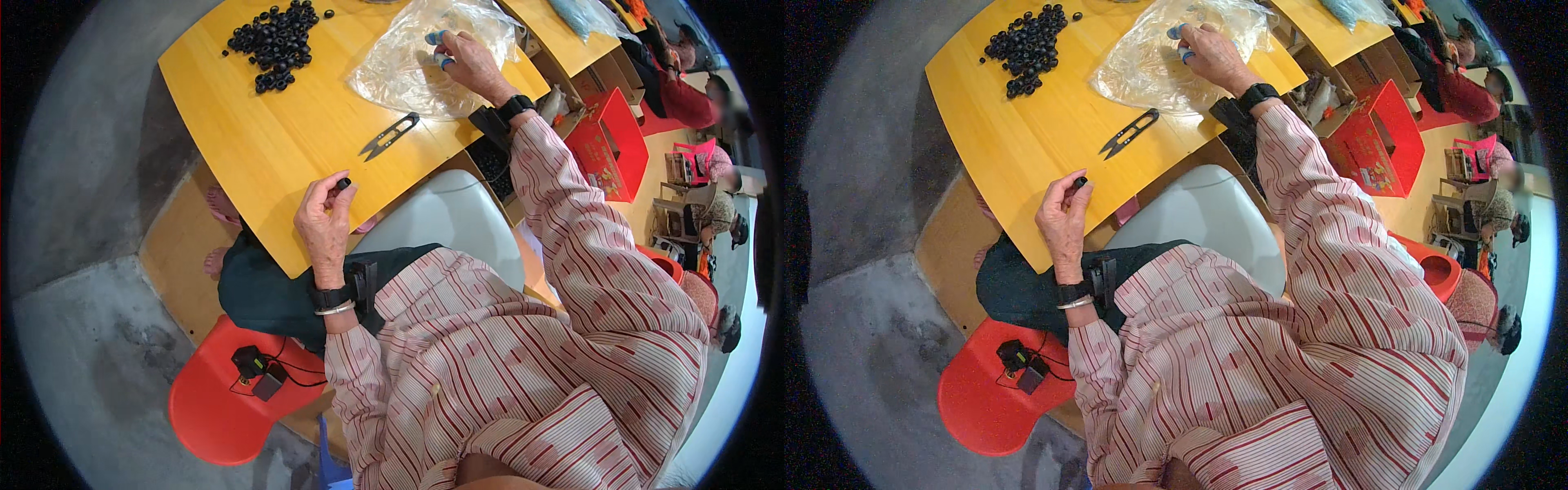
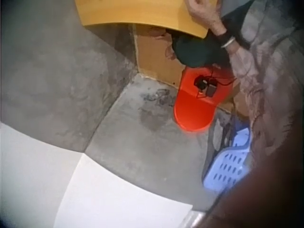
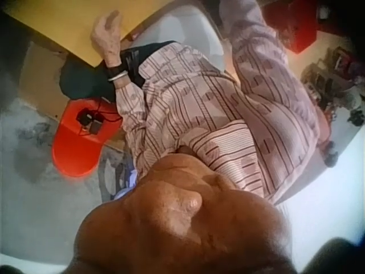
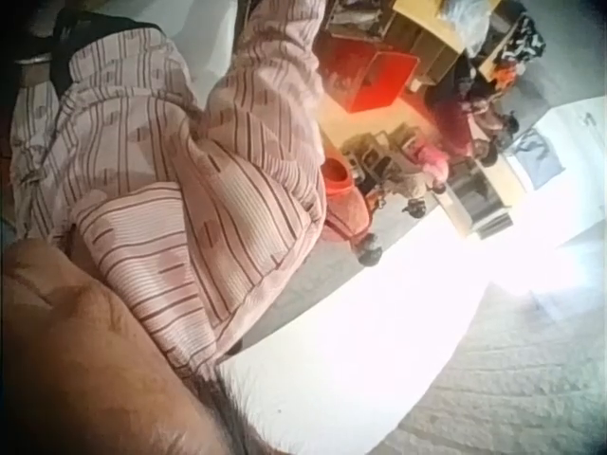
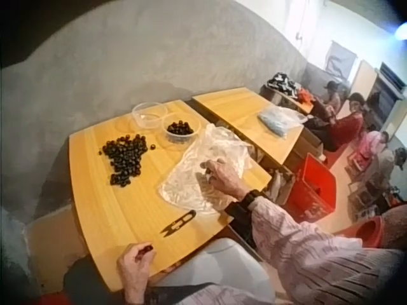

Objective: The person repeatedly picks up small black grommets from the table and inserts pins into them by hand.

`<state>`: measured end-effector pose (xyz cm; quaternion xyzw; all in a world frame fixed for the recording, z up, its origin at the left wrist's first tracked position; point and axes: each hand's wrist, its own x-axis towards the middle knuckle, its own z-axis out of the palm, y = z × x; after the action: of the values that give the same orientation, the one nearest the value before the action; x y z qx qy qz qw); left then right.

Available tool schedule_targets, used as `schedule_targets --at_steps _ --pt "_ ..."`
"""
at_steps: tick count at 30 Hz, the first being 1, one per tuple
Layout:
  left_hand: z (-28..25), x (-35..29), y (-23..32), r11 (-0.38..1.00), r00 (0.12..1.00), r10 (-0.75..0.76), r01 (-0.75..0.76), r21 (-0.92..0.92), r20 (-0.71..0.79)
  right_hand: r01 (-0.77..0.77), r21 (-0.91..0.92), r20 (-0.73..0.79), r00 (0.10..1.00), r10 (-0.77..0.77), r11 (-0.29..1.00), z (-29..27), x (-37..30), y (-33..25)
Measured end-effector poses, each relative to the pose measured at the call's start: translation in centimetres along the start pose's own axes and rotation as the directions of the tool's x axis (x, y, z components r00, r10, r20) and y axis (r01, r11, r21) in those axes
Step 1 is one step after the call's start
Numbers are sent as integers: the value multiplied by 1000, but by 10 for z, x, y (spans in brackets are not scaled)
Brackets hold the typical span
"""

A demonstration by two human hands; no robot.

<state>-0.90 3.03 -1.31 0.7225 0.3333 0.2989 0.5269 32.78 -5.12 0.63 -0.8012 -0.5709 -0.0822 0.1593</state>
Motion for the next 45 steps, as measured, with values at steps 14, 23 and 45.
schedule_targets --at_steps 14,23,45 --pt "-3 0 -8 935 985 -161 135 -329 -54 61 678 95 981 -170 732 -25 -9 -121" --pt "-5 2 -13 886 988 -110 48 -461 -108 259 634 152 882 -446 728 -7 -22 -184" --pt "-10 0 -7 762 981 -173 75 -643 -92 229 698 10 944 -329 678 6 -33 -199"
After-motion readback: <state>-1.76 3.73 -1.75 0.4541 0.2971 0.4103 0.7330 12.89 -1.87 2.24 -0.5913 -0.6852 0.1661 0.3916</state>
